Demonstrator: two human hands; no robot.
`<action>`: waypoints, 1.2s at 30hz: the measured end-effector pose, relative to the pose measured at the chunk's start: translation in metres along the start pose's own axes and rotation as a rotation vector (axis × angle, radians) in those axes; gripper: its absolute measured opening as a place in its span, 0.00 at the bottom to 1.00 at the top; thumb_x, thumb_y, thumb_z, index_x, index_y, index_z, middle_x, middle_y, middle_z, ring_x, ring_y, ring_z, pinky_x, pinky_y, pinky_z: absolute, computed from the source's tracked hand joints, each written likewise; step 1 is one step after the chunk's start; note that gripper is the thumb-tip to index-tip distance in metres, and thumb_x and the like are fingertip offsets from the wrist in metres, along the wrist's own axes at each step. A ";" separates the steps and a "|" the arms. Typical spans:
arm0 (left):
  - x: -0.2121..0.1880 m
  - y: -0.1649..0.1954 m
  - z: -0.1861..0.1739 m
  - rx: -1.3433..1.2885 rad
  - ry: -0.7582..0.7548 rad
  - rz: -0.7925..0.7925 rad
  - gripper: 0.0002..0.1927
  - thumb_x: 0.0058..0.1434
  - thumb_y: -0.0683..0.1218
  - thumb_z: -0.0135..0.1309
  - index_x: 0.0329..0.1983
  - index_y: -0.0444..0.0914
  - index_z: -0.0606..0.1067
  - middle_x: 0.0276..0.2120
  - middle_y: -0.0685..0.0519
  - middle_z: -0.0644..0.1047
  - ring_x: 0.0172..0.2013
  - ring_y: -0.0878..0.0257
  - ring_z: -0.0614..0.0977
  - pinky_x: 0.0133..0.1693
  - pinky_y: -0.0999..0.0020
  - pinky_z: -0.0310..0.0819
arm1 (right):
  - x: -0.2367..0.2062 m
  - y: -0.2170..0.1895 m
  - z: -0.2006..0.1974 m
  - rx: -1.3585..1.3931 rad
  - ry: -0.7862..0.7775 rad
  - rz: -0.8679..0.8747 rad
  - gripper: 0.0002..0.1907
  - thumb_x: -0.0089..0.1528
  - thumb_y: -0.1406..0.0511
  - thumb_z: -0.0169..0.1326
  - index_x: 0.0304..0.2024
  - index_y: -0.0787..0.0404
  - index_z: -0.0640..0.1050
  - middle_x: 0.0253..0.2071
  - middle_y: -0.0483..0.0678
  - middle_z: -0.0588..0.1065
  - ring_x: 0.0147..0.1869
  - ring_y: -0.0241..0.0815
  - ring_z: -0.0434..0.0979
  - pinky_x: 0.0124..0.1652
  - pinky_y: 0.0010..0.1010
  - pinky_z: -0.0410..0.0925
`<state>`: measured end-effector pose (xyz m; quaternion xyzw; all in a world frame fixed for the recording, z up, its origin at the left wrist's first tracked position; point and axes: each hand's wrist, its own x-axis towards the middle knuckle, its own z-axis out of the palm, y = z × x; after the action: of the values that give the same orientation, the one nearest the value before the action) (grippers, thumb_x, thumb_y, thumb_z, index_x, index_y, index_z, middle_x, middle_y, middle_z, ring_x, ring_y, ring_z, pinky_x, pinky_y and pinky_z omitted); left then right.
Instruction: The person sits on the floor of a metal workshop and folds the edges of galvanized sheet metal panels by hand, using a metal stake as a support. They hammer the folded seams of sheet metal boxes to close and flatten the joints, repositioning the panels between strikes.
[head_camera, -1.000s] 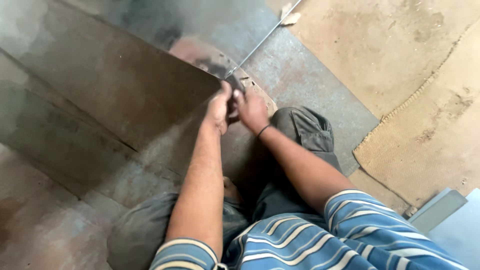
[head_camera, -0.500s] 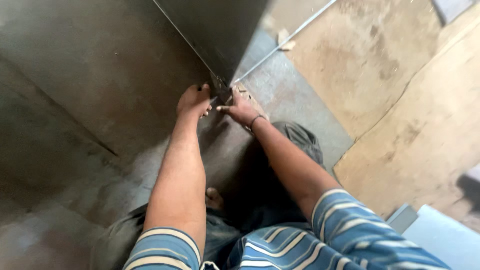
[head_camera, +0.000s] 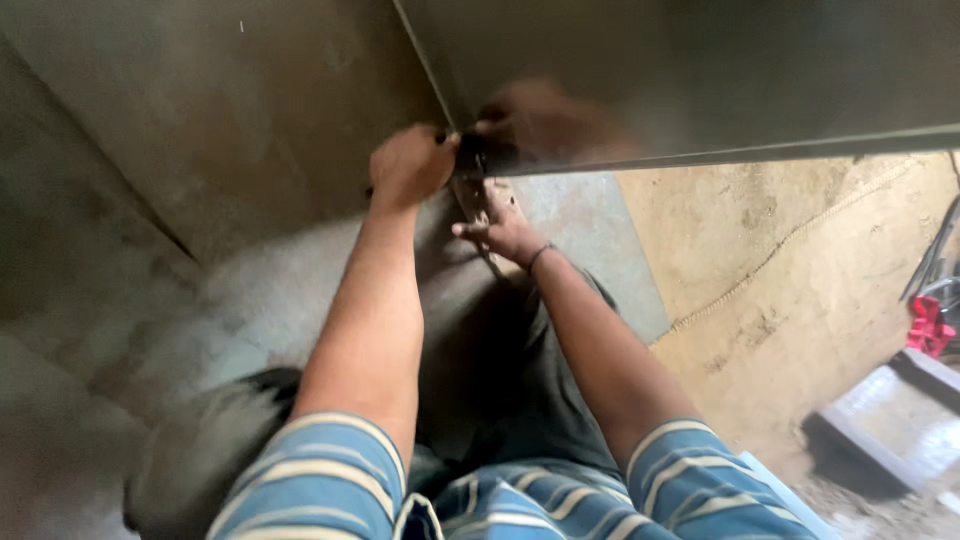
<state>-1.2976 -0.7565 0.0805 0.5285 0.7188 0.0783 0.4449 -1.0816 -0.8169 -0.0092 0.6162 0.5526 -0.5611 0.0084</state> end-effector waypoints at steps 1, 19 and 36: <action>0.001 0.001 -0.001 0.011 -0.001 0.003 0.23 0.67 0.63 0.47 0.49 0.44 0.82 0.47 0.43 0.81 0.52 0.44 0.80 0.53 0.49 0.72 | 0.003 0.005 0.002 0.058 -0.018 -0.082 0.59 0.54 0.48 0.67 0.77 0.56 0.48 0.73 0.55 0.61 0.71 0.48 0.64 0.59 0.42 0.69; 0.001 0.001 0.006 0.012 0.070 0.012 0.22 0.68 0.61 0.46 0.48 0.43 0.81 0.46 0.43 0.81 0.51 0.45 0.80 0.52 0.49 0.70 | -0.032 -0.067 -0.007 0.242 -0.099 0.123 0.58 0.53 0.50 0.65 0.77 0.43 0.45 0.73 0.51 0.60 0.68 0.51 0.67 0.43 0.49 0.78; 0.008 0.002 0.004 0.031 0.066 0.036 0.21 0.67 0.61 0.49 0.46 0.42 0.82 0.45 0.42 0.81 0.50 0.43 0.80 0.50 0.48 0.72 | 0.004 0.000 0.006 0.447 0.333 -0.026 0.27 0.68 0.48 0.48 0.60 0.59 0.77 0.52 0.48 0.80 0.50 0.41 0.80 0.42 0.39 0.76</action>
<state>-1.2939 -0.7507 0.0744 0.5451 0.7246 0.0925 0.4114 -1.0872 -0.8179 -0.0142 0.6795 0.4164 -0.5602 -0.2260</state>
